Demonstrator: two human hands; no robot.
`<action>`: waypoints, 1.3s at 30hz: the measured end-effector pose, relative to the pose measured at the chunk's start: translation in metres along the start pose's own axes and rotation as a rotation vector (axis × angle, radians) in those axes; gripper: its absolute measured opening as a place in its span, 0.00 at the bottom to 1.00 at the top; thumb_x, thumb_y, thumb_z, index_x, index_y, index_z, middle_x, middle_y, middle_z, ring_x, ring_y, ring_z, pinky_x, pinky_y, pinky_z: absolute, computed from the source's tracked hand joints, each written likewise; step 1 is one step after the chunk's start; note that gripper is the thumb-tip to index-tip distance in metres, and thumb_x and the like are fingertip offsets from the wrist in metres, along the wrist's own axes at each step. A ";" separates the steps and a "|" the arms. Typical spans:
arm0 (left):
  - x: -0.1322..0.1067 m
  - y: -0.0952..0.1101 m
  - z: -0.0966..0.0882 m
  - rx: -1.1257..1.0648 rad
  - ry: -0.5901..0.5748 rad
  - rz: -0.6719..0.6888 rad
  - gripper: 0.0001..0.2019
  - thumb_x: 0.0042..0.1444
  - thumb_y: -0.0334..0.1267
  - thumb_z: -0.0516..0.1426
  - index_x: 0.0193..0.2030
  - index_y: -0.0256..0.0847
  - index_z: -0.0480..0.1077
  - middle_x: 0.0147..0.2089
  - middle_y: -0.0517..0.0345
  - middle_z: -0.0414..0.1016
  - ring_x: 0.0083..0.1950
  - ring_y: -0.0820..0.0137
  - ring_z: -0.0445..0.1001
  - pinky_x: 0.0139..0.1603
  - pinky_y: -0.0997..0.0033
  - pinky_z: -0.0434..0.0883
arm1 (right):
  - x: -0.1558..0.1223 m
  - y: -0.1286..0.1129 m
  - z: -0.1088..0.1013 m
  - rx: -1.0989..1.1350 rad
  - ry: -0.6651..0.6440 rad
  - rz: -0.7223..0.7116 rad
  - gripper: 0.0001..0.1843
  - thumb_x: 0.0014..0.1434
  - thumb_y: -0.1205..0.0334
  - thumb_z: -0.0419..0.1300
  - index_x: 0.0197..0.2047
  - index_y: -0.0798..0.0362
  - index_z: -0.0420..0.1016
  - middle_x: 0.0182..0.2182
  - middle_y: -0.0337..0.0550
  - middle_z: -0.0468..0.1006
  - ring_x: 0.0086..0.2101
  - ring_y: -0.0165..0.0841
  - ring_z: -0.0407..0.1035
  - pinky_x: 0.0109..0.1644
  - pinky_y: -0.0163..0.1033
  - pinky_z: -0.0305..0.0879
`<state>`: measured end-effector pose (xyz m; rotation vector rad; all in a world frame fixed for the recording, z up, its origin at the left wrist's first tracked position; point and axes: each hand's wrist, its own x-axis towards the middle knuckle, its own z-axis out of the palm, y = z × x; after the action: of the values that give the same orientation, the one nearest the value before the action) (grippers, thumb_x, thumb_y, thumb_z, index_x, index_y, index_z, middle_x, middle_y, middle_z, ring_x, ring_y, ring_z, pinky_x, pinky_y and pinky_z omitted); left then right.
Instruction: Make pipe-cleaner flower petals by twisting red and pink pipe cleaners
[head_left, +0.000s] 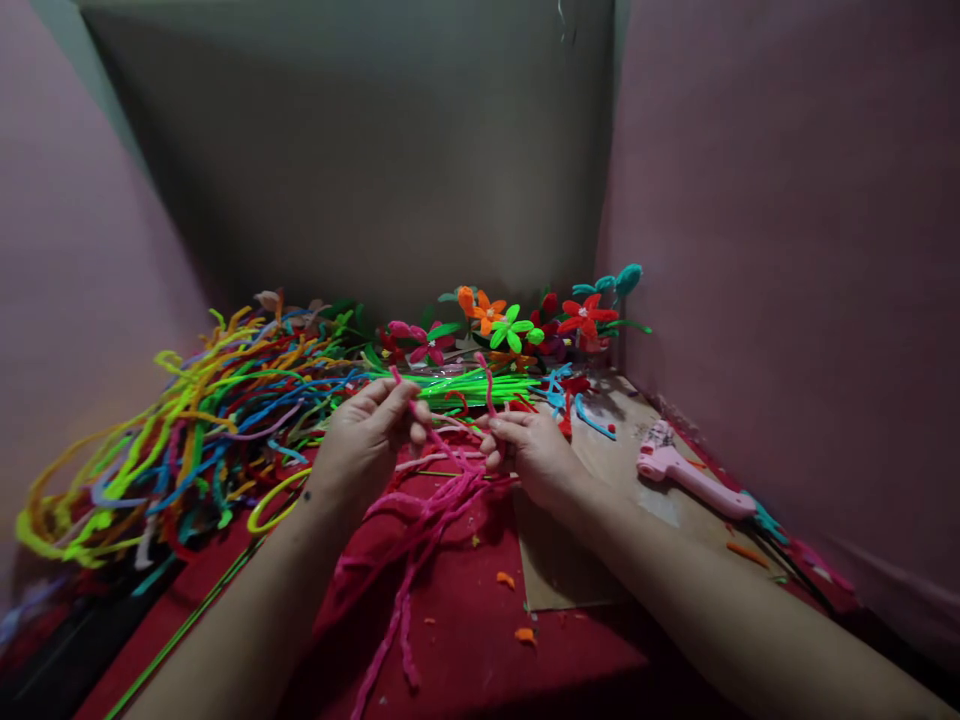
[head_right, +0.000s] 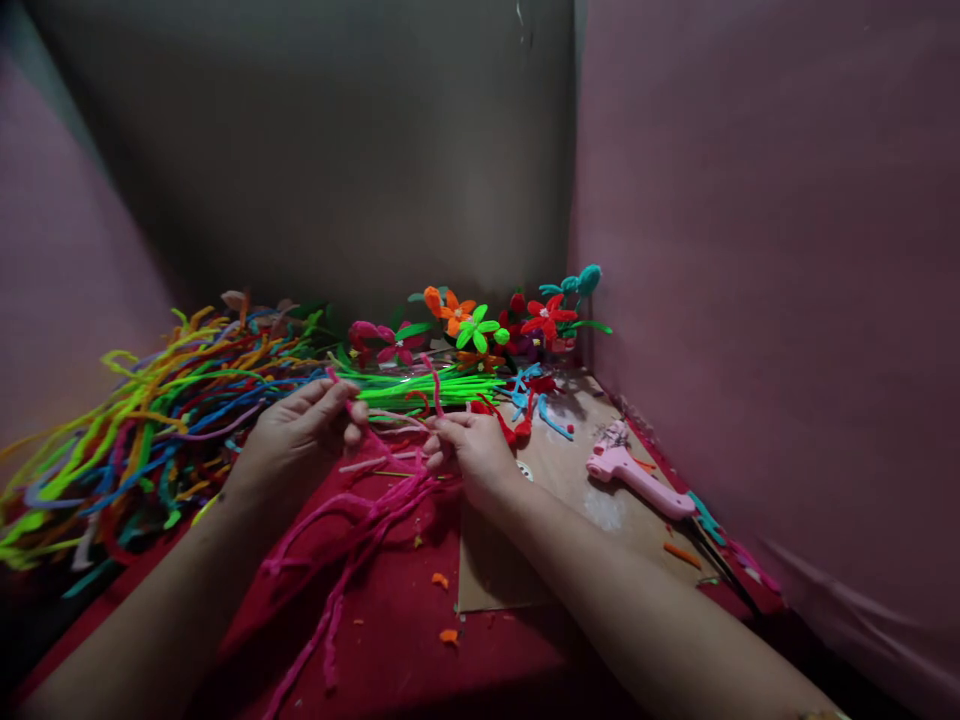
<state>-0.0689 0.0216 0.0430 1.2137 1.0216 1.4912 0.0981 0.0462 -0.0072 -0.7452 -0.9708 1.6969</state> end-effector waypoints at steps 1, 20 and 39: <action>0.001 0.002 0.005 0.033 -0.007 0.016 0.10 0.47 0.39 0.61 0.34 0.37 0.67 0.24 0.62 0.70 0.20 0.79 0.66 0.19 0.80 0.64 | -0.002 0.001 0.002 -0.032 -0.002 0.006 0.07 0.47 0.64 0.60 0.29 0.60 0.73 0.18 0.38 0.73 0.16 0.24 0.65 0.19 0.28 0.60; 0.005 -0.011 0.013 0.254 0.011 0.043 0.08 0.49 0.40 0.58 0.27 0.36 0.69 0.17 0.63 0.65 0.18 0.77 0.63 0.19 0.78 0.61 | -0.021 -0.003 0.008 -0.371 -0.317 0.099 0.12 0.51 0.62 0.55 0.19 0.57 0.71 0.17 0.39 0.71 0.17 0.23 0.60 0.24 0.31 0.58; 0.003 -0.001 0.005 0.114 0.066 0.104 0.07 0.48 0.37 0.60 0.29 0.33 0.72 0.17 0.61 0.68 0.14 0.77 0.63 0.13 0.79 0.61 | -0.020 -0.005 0.010 -0.243 -0.343 0.110 0.09 0.47 0.65 0.60 0.19 0.58 0.71 0.13 0.34 0.64 0.16 0.23 0.57 0.22 0.32 0.53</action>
<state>-0.0642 0.0245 0.0436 1.3235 1.1145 1.5802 0.0985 0.0258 0.0025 -0.6851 -1.4155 1.8613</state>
